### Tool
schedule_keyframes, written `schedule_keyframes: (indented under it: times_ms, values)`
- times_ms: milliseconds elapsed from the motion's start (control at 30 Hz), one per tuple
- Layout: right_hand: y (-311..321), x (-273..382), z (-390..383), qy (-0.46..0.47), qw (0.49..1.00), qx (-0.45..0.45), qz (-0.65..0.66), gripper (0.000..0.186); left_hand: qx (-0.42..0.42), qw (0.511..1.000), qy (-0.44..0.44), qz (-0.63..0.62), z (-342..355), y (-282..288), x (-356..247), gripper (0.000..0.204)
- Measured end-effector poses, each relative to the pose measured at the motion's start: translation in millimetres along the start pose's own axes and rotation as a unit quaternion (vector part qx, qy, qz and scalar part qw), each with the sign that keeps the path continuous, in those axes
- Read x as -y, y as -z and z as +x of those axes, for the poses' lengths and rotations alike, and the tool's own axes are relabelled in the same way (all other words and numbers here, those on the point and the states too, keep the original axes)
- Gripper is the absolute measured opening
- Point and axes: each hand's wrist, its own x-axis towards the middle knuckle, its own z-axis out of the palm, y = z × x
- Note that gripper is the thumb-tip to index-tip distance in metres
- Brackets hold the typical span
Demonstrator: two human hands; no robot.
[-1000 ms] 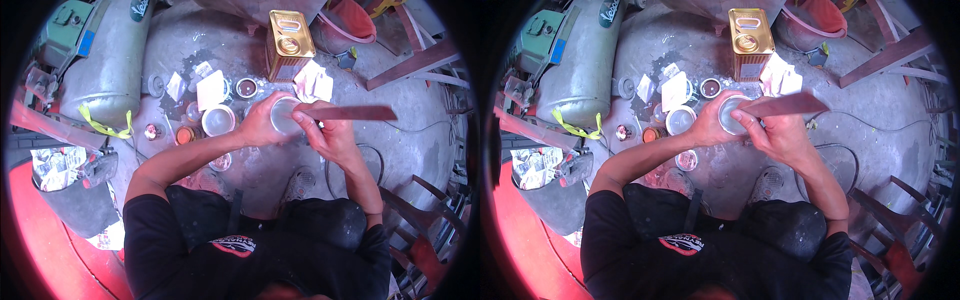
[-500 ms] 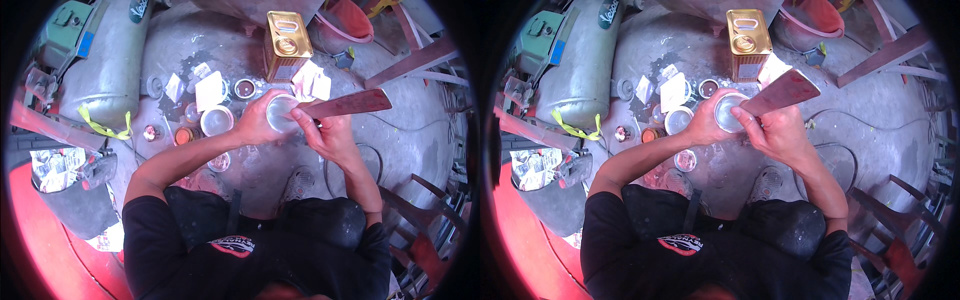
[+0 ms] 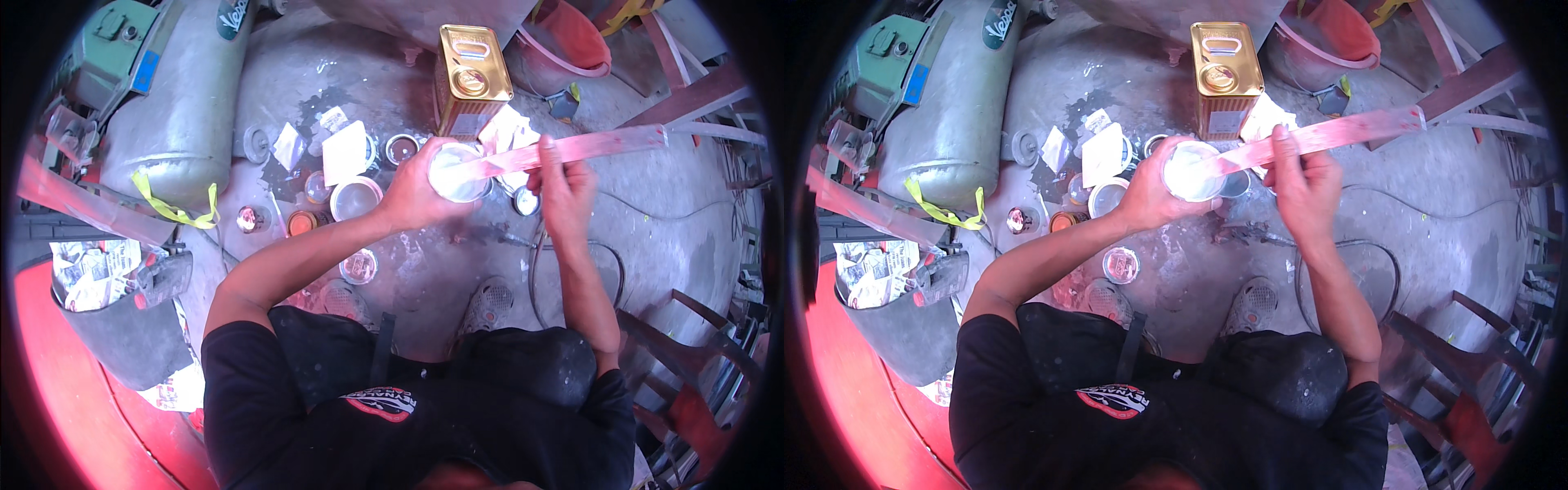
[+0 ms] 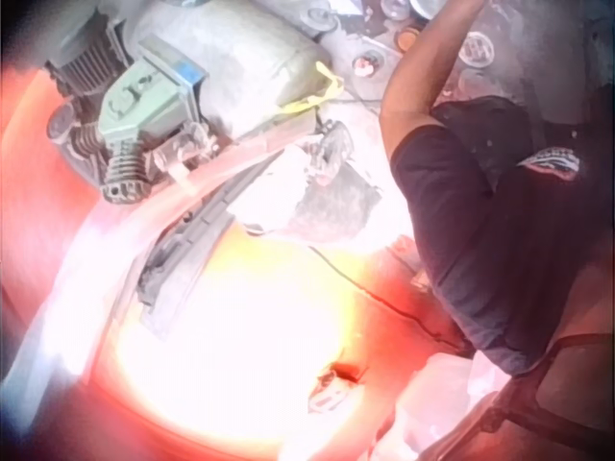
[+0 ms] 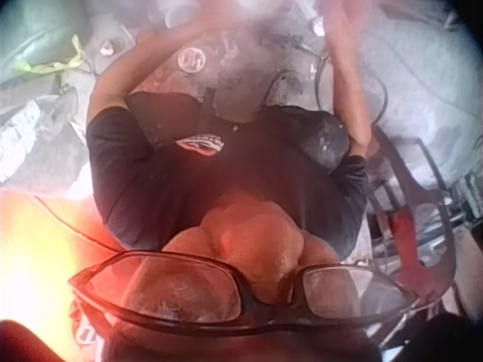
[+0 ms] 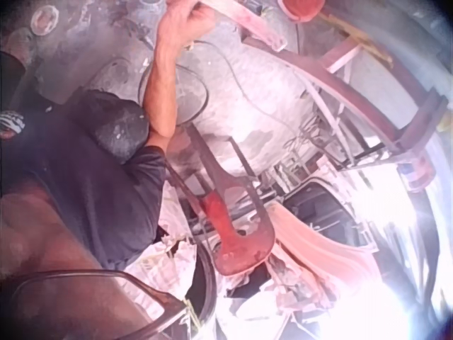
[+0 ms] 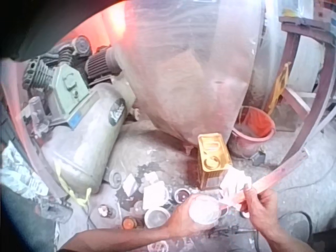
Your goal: The person sits on the floor and pours a liquid from a large can into a smaller metal cup. They then use a flat stick to stir the contents of the cup thoroughly.
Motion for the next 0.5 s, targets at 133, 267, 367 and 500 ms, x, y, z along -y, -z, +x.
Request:
schedule_keyframes:
  times_ms: [133, 267, 367, 500]
  values:
    - [17, 22, 4, 0.054, 0.998, -0.025, 0.016, 0.030, 0.015, 0.999, 0.016, -0.029, 3, 1, 16, 0.078]
    - [22, 42, -5, 0.162, 0.986, -0.015, -0.044, 0.033, 0.032, 0.995, 0.069, -0.069, 5, -2, 22, 0.080]
    - [22, 46, -9, 0.200, 0.976, -0.007, -0.080, 0.034, 0.041, 0.992, 0.089, -0.081, 5, -2, 21, 0.082]
    - [22, 47, -10, 0.216, 0.973, 0.012, -0.078, 0.030, 0.043, 0.989, 0.113, -0.081, 5, 0, 19, 0.084]
